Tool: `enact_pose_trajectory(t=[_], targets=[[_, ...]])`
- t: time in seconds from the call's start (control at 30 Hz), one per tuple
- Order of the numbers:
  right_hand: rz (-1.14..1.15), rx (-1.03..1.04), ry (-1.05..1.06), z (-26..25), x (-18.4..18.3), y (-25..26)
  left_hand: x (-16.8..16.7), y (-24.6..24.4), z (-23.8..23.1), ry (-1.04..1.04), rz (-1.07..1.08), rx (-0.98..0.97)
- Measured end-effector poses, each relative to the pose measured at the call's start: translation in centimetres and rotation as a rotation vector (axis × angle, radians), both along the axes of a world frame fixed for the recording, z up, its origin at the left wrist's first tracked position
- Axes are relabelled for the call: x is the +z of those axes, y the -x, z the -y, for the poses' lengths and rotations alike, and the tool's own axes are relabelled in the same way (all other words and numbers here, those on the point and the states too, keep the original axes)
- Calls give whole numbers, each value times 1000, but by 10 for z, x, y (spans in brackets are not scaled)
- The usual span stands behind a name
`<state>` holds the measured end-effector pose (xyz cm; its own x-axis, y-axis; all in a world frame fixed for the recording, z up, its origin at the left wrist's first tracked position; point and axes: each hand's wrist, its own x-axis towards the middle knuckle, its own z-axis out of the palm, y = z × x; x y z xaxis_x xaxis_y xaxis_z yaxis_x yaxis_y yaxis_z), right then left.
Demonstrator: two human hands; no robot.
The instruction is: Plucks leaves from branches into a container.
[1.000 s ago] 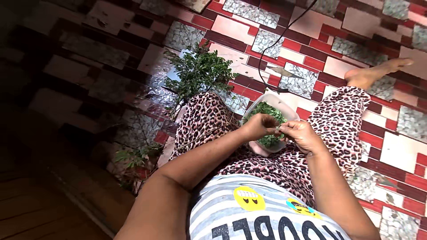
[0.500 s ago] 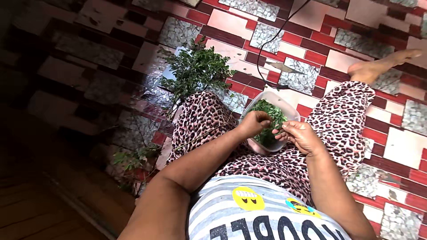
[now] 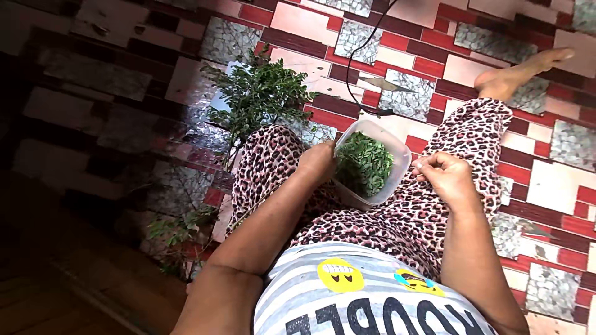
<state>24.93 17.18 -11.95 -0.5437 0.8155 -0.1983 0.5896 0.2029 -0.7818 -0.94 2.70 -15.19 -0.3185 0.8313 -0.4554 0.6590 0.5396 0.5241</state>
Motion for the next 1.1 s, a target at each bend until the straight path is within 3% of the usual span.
enact_pose_trajectory(t=[0.1, 0.27, 0.4, 0.53, 0.8, 0.9, 1.0, 1.1], targets=[[78, 71, 21, 8, -10, 7, -4, 4, 2, 8, 50, 14], [365, 465, -94, 25, -37, 45, 2, 8, 9, -47, 76, 38], [490, 550, -122, 43, -68, 70, 21, 4, 17, -390, 65, 122], [400, 723, -28, 52, -52, 67, 23, 1, 18, -662, 112, 163], [380, 371, -62, 11, -43, 52, 10, -3, 12, -717, 326, 209], [392, 378, -93, 1, -54, 64, 15, -5, 8, -689, 537, 272], [420, 345, -87, 11, -63, 77, 27, -8, 3, -594, 886, 388], [483, 434, -144, 16, -78, 87, 33, -3, -4, -559, 1029, 402]])
